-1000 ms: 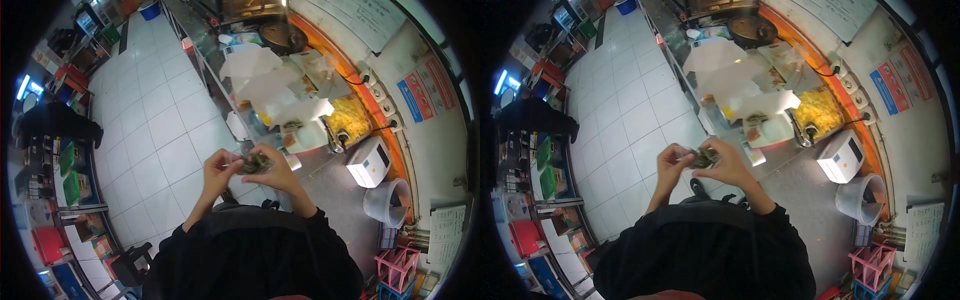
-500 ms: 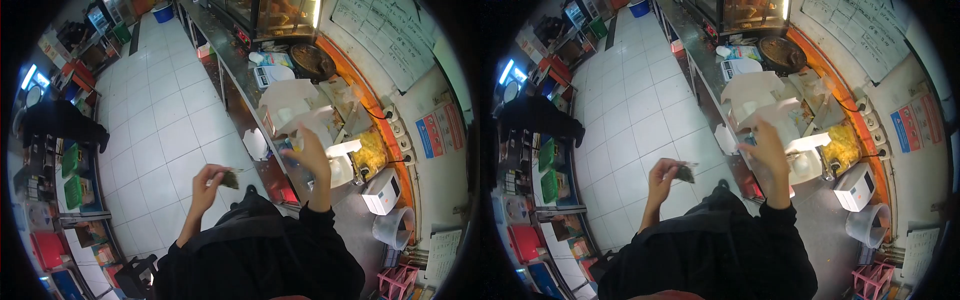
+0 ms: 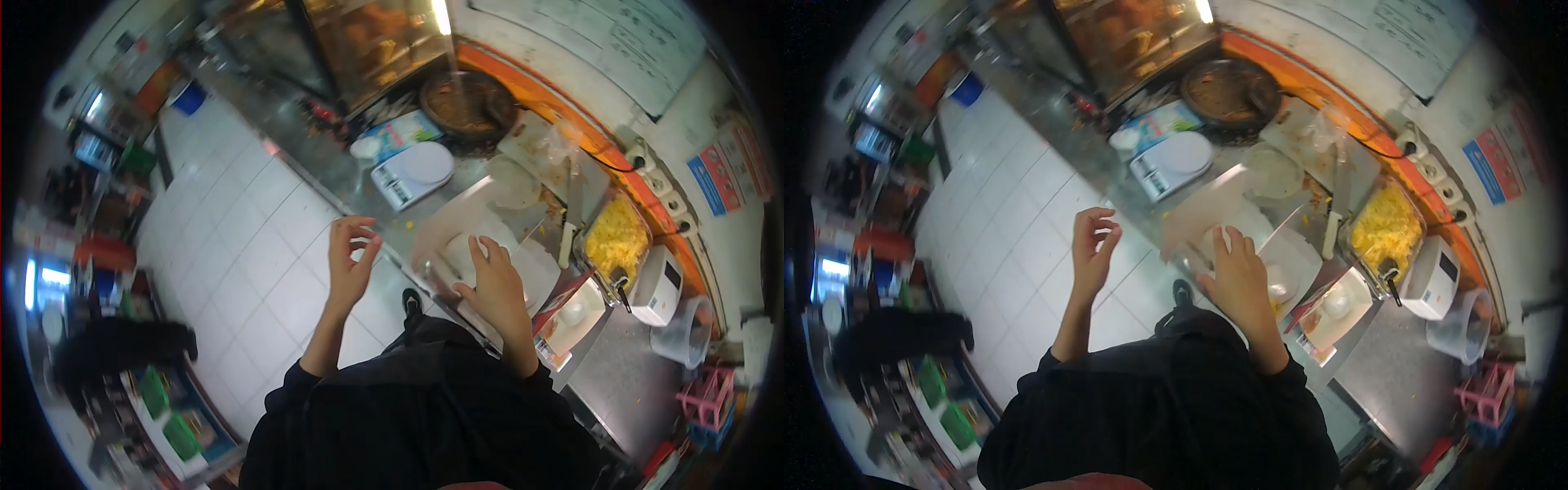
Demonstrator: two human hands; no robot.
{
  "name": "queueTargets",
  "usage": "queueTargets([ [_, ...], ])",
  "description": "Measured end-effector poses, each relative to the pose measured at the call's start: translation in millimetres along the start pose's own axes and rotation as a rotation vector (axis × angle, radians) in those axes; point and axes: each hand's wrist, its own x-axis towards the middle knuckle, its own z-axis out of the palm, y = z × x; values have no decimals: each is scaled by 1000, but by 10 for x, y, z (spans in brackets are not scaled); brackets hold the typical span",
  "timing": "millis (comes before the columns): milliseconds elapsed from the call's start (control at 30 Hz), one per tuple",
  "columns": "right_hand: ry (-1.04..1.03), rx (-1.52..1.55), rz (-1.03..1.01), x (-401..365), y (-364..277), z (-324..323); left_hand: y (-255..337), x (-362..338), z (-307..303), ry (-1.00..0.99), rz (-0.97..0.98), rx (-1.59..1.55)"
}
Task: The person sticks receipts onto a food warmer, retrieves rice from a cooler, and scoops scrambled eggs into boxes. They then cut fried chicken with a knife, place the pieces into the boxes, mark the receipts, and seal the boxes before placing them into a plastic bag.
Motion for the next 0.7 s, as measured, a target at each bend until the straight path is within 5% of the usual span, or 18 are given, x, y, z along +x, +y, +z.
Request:
queueTargets([
  [133,137,-125,62,471,288,-431,-103,717,14,-61,75,4],
  [200,25,-16,482,1100,531,-841,-217,890,5,-85,56,-23],
  [267,205,-226,510,1845,1515,-806,-329,977,-23,-85,37,-11],
  [333,160,-411,679,2575,2360,-696,-396,1002,-78,-79,-25,-42],
  [400,-39,-867,372,3118,3457,-327,-461,1007,-201,-43,-56,28],
  [467,174,-665,4,3488,5036,311,-713,1002,-389,-10,-15,97],
  [567,51,-712,-10,3500,4251,-96,-954,1014,-683,18,-206,94],
  [600,-59,-976,146,3528,4353,-31,-961,1045,-750,21,-191,90],
  [700,-391,-987,580,3794,4293,-106,-1089,1128,-962,33,-142,85],
])
